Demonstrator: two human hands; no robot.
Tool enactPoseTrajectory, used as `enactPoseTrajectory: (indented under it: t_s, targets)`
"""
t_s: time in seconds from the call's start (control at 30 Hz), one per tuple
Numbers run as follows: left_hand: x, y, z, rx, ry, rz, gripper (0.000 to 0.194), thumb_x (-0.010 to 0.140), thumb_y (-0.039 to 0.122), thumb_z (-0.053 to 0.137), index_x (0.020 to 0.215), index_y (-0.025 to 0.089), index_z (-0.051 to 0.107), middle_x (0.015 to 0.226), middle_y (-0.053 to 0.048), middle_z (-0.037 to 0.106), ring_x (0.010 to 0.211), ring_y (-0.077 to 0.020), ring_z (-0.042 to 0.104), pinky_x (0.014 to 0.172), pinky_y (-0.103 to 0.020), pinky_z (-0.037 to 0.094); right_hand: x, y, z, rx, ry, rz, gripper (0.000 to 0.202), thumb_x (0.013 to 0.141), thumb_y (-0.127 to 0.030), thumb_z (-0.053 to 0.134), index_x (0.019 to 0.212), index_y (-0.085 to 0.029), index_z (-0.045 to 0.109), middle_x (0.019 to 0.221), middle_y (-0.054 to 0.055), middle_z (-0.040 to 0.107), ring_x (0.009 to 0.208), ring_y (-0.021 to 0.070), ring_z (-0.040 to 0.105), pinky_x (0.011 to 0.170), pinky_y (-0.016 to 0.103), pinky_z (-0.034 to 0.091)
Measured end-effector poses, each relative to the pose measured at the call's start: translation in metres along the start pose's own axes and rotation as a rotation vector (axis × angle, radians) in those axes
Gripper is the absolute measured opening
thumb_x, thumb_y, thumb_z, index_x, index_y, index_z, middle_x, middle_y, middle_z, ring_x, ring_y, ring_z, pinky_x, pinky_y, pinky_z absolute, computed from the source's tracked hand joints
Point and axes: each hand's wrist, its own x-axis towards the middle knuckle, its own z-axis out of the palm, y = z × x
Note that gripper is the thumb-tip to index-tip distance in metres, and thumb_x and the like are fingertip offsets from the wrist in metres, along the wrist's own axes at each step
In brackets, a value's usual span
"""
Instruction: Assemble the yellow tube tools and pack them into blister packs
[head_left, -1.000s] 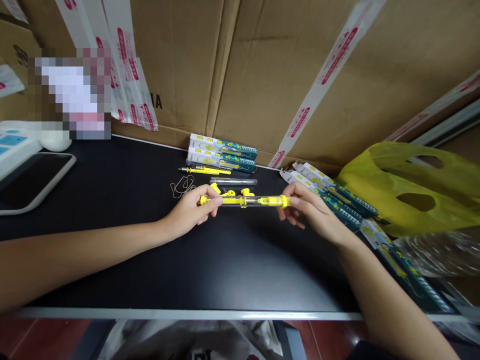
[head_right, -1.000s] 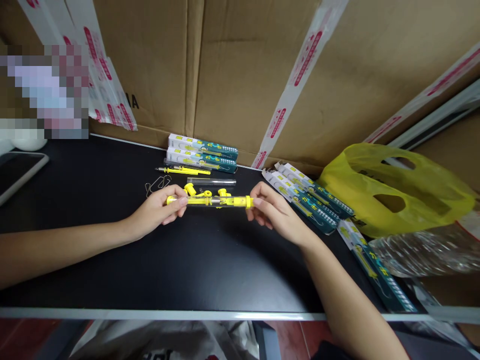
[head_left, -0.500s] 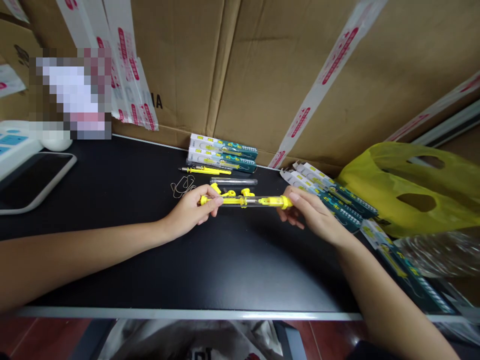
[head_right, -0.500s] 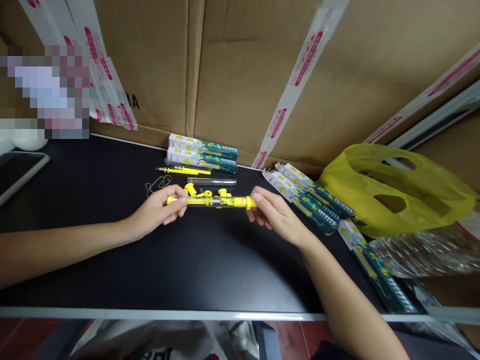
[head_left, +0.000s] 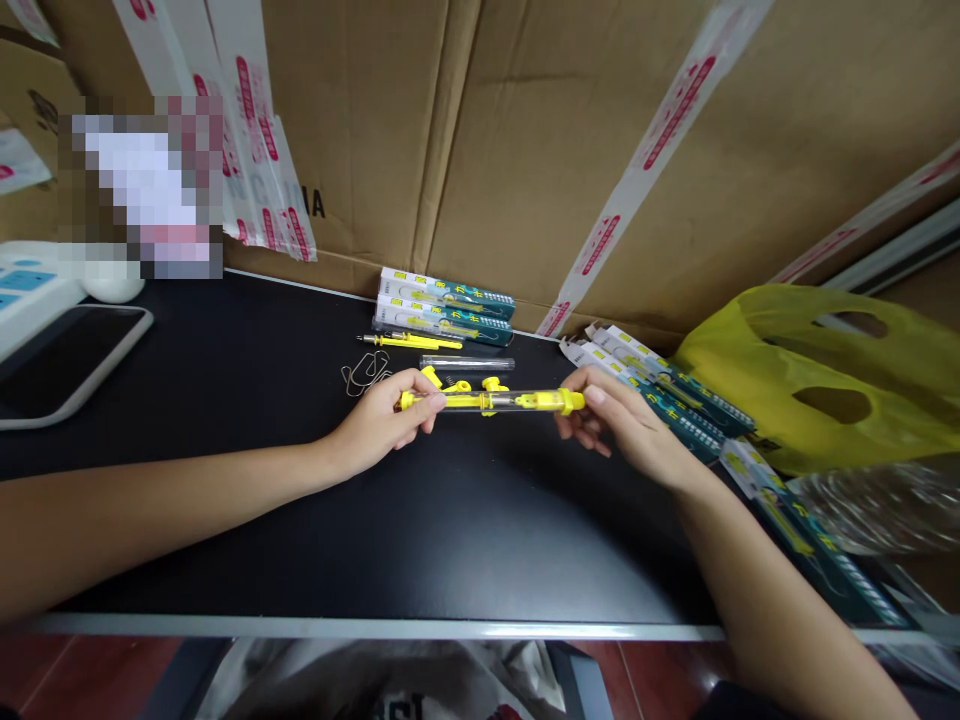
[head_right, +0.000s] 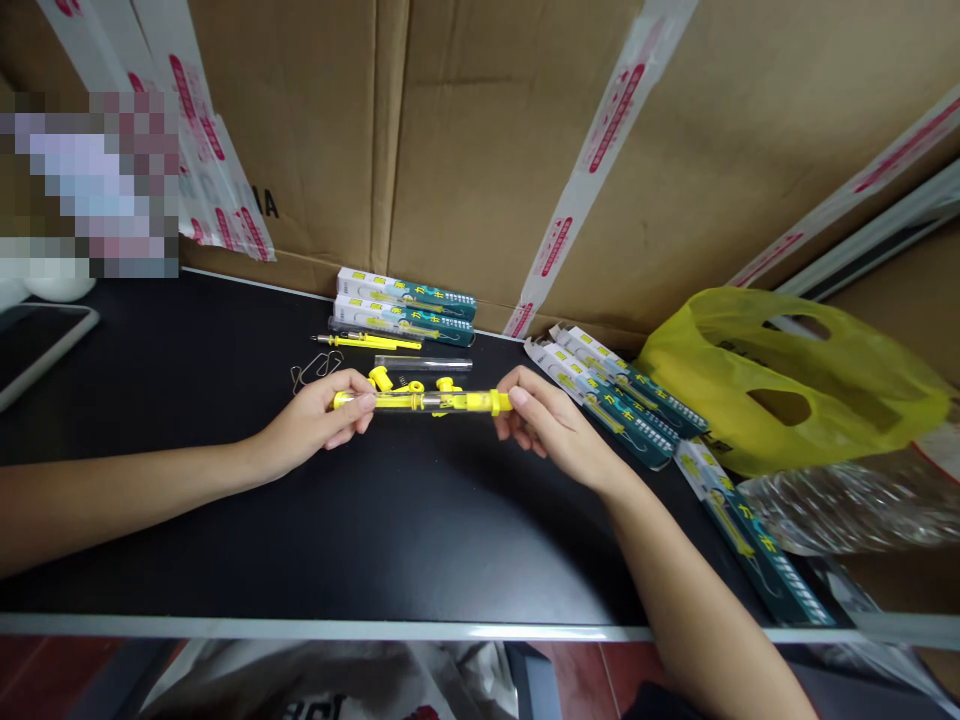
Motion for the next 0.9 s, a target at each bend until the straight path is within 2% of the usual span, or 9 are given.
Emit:
enactPoseTrajectory:
  t_s: [0.1,0.23,0.3,0.43,0.5,0.63,0.8,0.9]
  targets:
    - [-0.0001,0.0003,0.0002,0.001,-0.001,-0.002,0.021,0.088,0.036,0.054,0.081,0.016,0.049,0.065,0.005,0.052,0.041,-0.0012,0.036,0.039,-0.015,0.027,-0.0007,-0.0007,0.0007,0.023,-0.031,0.004,0.029,0.091,-0.050,0.044,0.084,-0.022,0.044,0.067,-0.001,0.059,0.047,0.0091,0.045,0.037,0.019,0.031]
    - [-0.0007,0.0001,0.0006,-0.005,-0.004,-0.005,0.021,0.088,0.036,0.054,0.082,0.016,0.049,0.064,0.005,0.052,0.041,-0.0014,0.037,0.040,-0.015,0.027,0.0001,0.0012,0.0018,-0.075,-0.017,0.032,0.046,0.094,-0.054,0.031,0.066,-0.019,0.044,0.058,0.000,0.054,0.046,0.0081,0.043,0.038,0.019,0.032]
    - [-0.0010,-0.0001,0.0006,-0.007,-0.005,-0.008,0.021,0.088,0.036,0.054,0.082,0.016,0.049,0.065,0.005,0.052,0.041,-0.0013,0.037,0.040,-0.015,0.028,0.0007,0.0020,0.0007,-0.067,0.018,0.019,0.047,0.094,-0.055,0.030,0.069,-0.019,0.046,0.060,0.001,0.055,0.046,0.0083,0.043,0.038,0.019,0.031]
    - [-0.0013,-0.0005,0.0000,-0.011,-0.008,-0.010,0.021,0.088,0.035,0.054,0.082,0.017,0.048,0.065,0.005,0.052,0.041,-0.0010,0.036,0.039,-0.015,0.027,0.0004,0.0004,-0.0008,0.032,0.006,-0.009,0.028,0.092,-0.050,0.043,0.088,-0.022,0.045,0.068,-0.001,0.059,0.047,0.0088,0.045,0.036,0.019,0.030]
    - [-0.0012,-0.0006,-0.0001,-0.008,-0.005,-0.011,0.021,0.088,0.035,0.054,0.082,0.016,0.048,0.065,0.005,0.052,0.041,-0.0009,0.036,0.039,-0.015,0.027,0.0000,-0.0008,0.0001,0.012,-0.026,0.002,0.029,0.092,-0.049,0.043,0.083,-0.021,0.045,0.066,-0.001,0.058,0.047,0.0085,0.045,0.037,0.019,0.031]
    - [-0.0005,-0.0003,0.0001,0.000,-0.002,-0.011,0.020,0.088,0.035,0.054,0.082,0.016,0.049,0.064,0.005,0.052,0.041,-0.0010,0.037,0.039,-0.014,0.027,0.0004,-0.0004,0.0013,-0.101,-0.030,0.016,0.046,0.095,-0.052,0.031,0.066,-0.019,0.042,0.059,0.000,0.053,0.046,0.0075,0.042,0.039,0.019,0.032]
    - [0.0000,0.0003,-0.0003,-0.002,-0.005,-0.003,0.020,0.088,0.035,0.053,0.081,0.016,0.048,0.064,0.005,0.052,0.040,-0.0006,0.036,0.039,-0.014,0.027,0.0001,0.0019,0.0006,-0.035,-0.005,-0.018,0.033,0.093,-0.053,0.039,0.083,-0.021,0.043,0.066,-0.002,0.056,0.047,0.0086,0.044,0.037,0.019,0.030]
    - [-0.0004,0.0006,-0.0002,0.001,-0.004,-0.008,0.020,0.088,0.034,0.054,0.082,0.016,0.049,0.064,0.005,0.052,0.041,-0.0008,0.036,0.039,-0.014,0.027,0.0002,0.0015,0.0028,-0.050,-0.033,-0.003,0.035,0.094,-0.052,0.037,0.077,-0.021,0.042,0.061,-0.002,0.053,0.046,0.0086,0.043,0.039,0.020,0.031]
